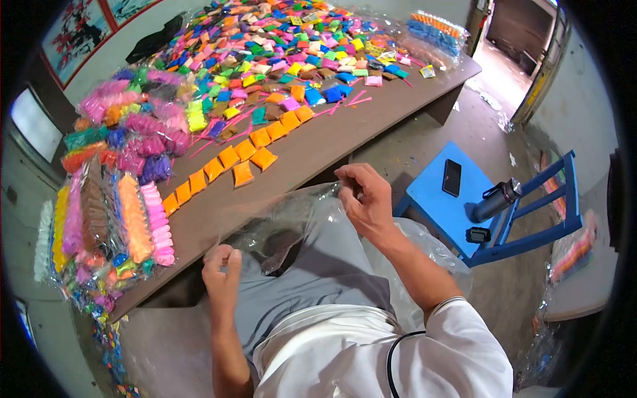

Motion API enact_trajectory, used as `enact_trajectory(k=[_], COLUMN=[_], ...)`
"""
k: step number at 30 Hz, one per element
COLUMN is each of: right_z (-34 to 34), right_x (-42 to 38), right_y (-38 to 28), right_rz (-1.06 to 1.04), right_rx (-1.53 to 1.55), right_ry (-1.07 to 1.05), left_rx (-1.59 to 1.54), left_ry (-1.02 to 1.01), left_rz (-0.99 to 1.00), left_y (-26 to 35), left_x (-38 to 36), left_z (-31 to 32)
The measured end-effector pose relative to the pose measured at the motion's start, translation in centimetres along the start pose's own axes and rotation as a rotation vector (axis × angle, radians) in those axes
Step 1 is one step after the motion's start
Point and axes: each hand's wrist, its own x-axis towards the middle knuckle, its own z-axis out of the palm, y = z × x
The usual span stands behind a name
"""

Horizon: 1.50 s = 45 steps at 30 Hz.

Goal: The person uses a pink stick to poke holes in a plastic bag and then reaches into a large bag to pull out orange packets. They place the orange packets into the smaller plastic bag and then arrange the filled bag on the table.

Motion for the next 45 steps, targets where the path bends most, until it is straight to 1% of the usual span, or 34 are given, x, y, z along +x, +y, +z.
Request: enact_trajectory(k=[1,2,4,7,8,10,11,12,13,15,16,17,19,20,22,23,25,26,27,28,29,31,32,33,35,36,37,38,39,40,42,43,44,45], right_z=[0.2,0.5,0.7,0.8,1.2,2.0,2.4,2.6,2.9,3.4,3.9,4.2,5.1,4.9,3.4,2.6,1.2,0.5,-0.2,-0.1,-0.1,0.0,0.2,1.3,4.6,6.1,8.0,10.6,12.3,13.2,14.5,15.0,15.5,15.9], right_x=[-0.2,-0.4,-0.6,-0.5,-0.5,-0.8,-0.9,-1.0,-1.0,-0.9,-0.9,-0.9,-0.8,-0.6,0.2,0.2,0.4,0.4,0.9,1.6,2.6,5.1,6.2,7.3,8.8,9.0,9.6,10.4,10.8,11.0,11.4,11.5,11.5,11.7], right_y=[-0.5,-0.5,-0.2,-0.1,-0.1,0.4,0.6,0.5,0.6,0.5,0.1,-0.3,1.1,3.0,4.7,5.9,6.3,5.8,4.4,3.1,2.0,0.9,2.0,4.3,9.3,9.9,9.7,9.6,9.3,9.5,10.3,10.8,11.5,12.1], right_rz=[-0.018,-0.019,-0.093,-0.137,-0.147,-0.097,-0.050,-0.053,-0.057,-0.189,-0.161,-0.106,-0.041,0.007,0.093,0.113,0.473,0.549,0.623,0.574,0.574,0.504,0.536,0.542,0.291,0.143,-0.012,-0.220,-0.427,-0.426,-0.495,-0.500,-0.556,-0.613], right_rx=[0.030,0.034,0.057,0.061,0.074,0.099,0.118,0.100,0.100,-0.020,-0.087,-0.173,-0.274,-0.276,-0.256,-0.168,0.087,0.179,0.266,0.186,0.181,0.459,0.477,0.476,-0.080,-0.128,-0.175,-0.344,-0.514,-0.512,-0.610,-0.609,-0.578,-0.547], right_ry=[0.053,0.051,0.130,0.146,0.157,0.140,0.133,0.128,0.123,0.174,0.190,0.147,0.114,0.118,0.151,0.147,-0.013,-0.194,-0.375,-0.505,-0.507,-0.578,-0.489,-0.488,-0.285,-0.393,-0.501,-0.584,-0.656,-0.665,-0.808,-0.816,-0.782,-0.744], left_rx=[0.002,-0.015,-0.032,-0.011,0.001,0.016,0.072,0.126,0.123,0.049,-0.142,-0.151,-0.054,-0.062,-0.002,-0.006,0.082,0.077,0.066,0.055,0.051,-0.081,0.009,0.010,0.013,0.012,-0.095,-0.201,-0.200,-0.228,-0.258,-0.166,-0.074,-0.075], left_ry=[0.003,-0.009,-0.019,0.023,0.068,0.122,0.131,0.139,0.145,0.096,0.068,0.068,0.121,0.119,0.070,0.072,0.071,0.071,0.131,0.190,0.191,0.177,0.174,0.170,0.189,0.189,0.197,0.211,0.214,0.240,0.273,0.285,0.297,0.305], left_rz=[-0.003,-0.012,-0.021,-0.050,-0.059,-0.076,-0.018,0.042,0.040,-0.178,-0.333,-0.328,-0.193,-0.194,-0.080,-0.081,0.114,0.113,0.022,-0.072,-0.074,-0.125,-0.101,-0.105,-0.159,-0.159,-0.228,-0.304,-0.312,-0.320,-0.337,-0.272,-0.205,-0.206], left_y=[-0.2,-0.5,-1.3,-2.2,-2.3,-2.8,-3.5,-4.2,-4.9,-5.8,-6.0,-6.1,-4.4,-3.8,-2.3,-1.5,-0.4,-0.7,-1.2,-1.9,-2.8,-4.3,-4.2,-4.3,-4.6,-4.5,-4.4,-4.7,-5.3,-6.4,-8.0,-8.6,-8.9,-8.8], left_x=[0.1,0.3,0.8,1.1,1.1,1.0,0.9,0.8,1.0,1.5,1.8,2.2,2.7,3.1,3.7,4.0,4.3,4.6,4.9,5.2,5.6,6.5,7.0,7.3,7.8,8.0,8.3,8.8,8.8,8.7,8.1,7.8,7.6,7.4], left_z=[0.0,0.1,0.2,0.1,0.1,0.2,0.4,0.5,0.5,0.5,0.5,0.5,-0.3,-0.6,-1.2,-1.4,-1.6,-1.8,-2.2,-2.6,-3.0,-3.7,-4.0,-4.2,-4.6,-4.6,-4.6,-4.7,-4.6,-4.6,-4.8,-4.9,-5.1,-5.5])
